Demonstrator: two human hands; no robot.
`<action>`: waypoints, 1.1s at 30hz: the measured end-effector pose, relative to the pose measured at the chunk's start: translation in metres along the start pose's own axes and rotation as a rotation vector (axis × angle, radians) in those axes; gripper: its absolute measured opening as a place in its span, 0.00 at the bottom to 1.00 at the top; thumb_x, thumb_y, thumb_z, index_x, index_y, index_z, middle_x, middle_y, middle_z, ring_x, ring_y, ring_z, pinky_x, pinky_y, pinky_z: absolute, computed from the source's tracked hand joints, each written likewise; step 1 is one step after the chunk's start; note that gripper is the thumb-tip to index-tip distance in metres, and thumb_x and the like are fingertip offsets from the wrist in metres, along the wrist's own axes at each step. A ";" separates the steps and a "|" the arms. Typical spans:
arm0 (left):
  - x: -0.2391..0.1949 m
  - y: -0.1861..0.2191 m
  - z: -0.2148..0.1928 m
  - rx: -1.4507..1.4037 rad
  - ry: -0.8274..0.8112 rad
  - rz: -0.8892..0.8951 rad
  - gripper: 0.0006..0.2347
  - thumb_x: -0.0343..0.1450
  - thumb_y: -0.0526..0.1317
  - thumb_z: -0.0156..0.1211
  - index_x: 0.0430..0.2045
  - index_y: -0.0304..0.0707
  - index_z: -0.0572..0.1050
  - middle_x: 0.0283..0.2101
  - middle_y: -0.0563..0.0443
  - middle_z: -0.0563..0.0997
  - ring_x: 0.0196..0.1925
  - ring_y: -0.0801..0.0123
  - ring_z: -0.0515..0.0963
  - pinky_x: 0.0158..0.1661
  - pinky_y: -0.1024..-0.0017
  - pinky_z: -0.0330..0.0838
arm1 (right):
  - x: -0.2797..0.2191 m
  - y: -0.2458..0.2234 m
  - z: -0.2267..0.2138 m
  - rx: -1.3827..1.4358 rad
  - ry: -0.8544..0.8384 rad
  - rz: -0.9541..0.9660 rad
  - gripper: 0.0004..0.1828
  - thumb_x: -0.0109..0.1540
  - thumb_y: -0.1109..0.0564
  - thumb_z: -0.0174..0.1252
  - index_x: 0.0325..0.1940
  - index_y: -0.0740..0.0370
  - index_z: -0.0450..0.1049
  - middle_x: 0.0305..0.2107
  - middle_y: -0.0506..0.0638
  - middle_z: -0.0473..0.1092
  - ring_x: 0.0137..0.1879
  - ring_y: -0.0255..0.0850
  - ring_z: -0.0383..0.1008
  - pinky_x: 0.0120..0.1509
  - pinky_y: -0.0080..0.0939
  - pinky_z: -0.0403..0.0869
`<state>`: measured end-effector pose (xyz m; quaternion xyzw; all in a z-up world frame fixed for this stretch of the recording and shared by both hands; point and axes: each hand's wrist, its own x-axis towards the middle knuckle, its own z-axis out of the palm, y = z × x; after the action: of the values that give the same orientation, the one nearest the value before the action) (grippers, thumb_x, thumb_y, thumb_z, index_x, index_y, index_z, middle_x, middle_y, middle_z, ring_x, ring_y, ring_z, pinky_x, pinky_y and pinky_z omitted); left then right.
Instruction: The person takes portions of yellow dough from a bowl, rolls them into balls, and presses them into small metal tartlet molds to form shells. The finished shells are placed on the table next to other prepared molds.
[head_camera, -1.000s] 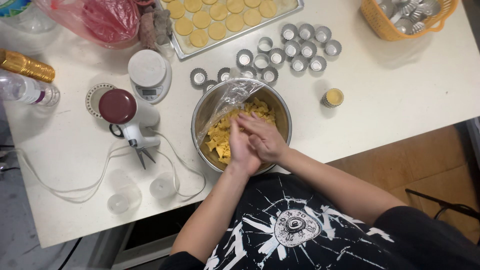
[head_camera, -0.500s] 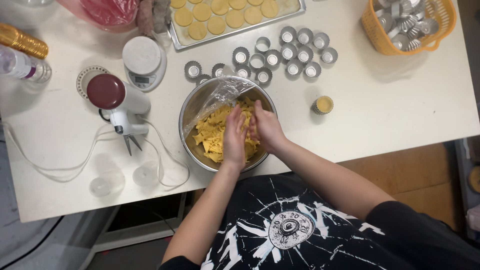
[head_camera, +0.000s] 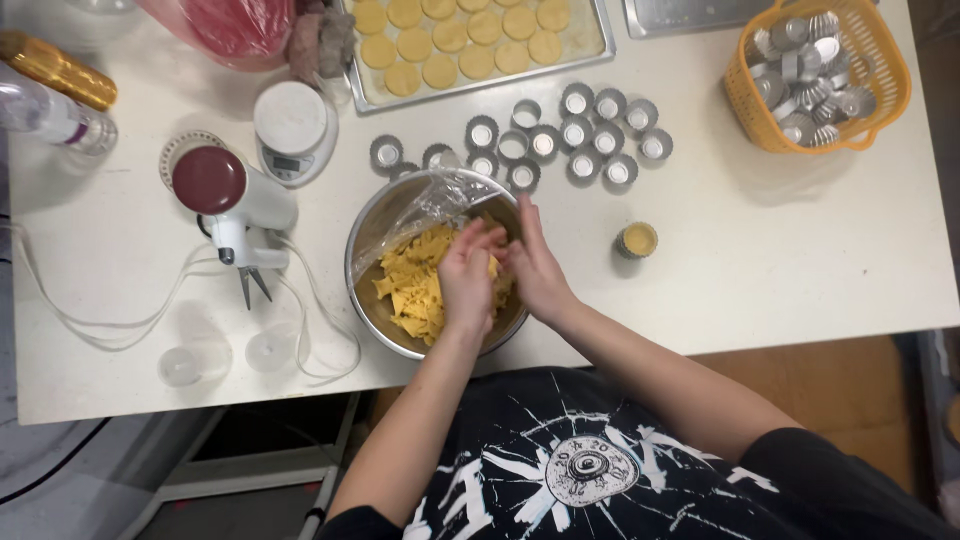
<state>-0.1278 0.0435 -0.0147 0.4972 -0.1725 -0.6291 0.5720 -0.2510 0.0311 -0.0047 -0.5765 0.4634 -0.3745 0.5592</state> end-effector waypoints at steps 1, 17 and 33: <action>-0.002 0.003 0.000 -0.034 0.004 -0.129 0.19 0.76 0.37 0.54 0.63 0.30 0.68 0.53 0.40 0.80 0.46 0.66 0.77 0.42 0.64 0.72 | 0.003 0.005 -0.001 -0.158 -0.009 -0.118 0.37 0.72 0.47 0.40 0.82 0.60 0.36 0.79 0.59 0.32 0.84 0.56 0.33 0.80 0.49 0.51; 0.013 0.009 0.005 -0.472 0.002 -0.148 0.27 0.79 0.59 0.32 0.61 0.35 0.62 0.58 0.47 0.69 0.64 0.60 0.68 0.65 0.60 0.61 | 0.019 0.012 0.024 0.365 -0.043 -0.089 0.25 0.68 0.66 0.47 0.71 0.68 0.64 0.64 0.57 0.70 0.70 0.47 0.72 0.76 0.45 0.69; 0.009 0.030 -0.023 -0.166 0.222 0.011 0.13 0.78 0.47 0.51 0.41 0.35 0.72 0.30 0.49 0.75 0.26 0.68 0.74 0.25 0.69 0.68 | 0.049 -0.011 -0.001 -0.011 0.058 -0.178 0.30 0.75 0.40 0.42 0.71 0.64 0.65 0.65 0.63 0.65 0.72 0.56 0.68 0.78 0.49 0.68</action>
<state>-0.0910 0.0343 -0.0050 0.5135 -0.0582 -0.5795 0.6302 -0.2361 -0.0166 0.0018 -0.6072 0.4284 -0.4369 0.5069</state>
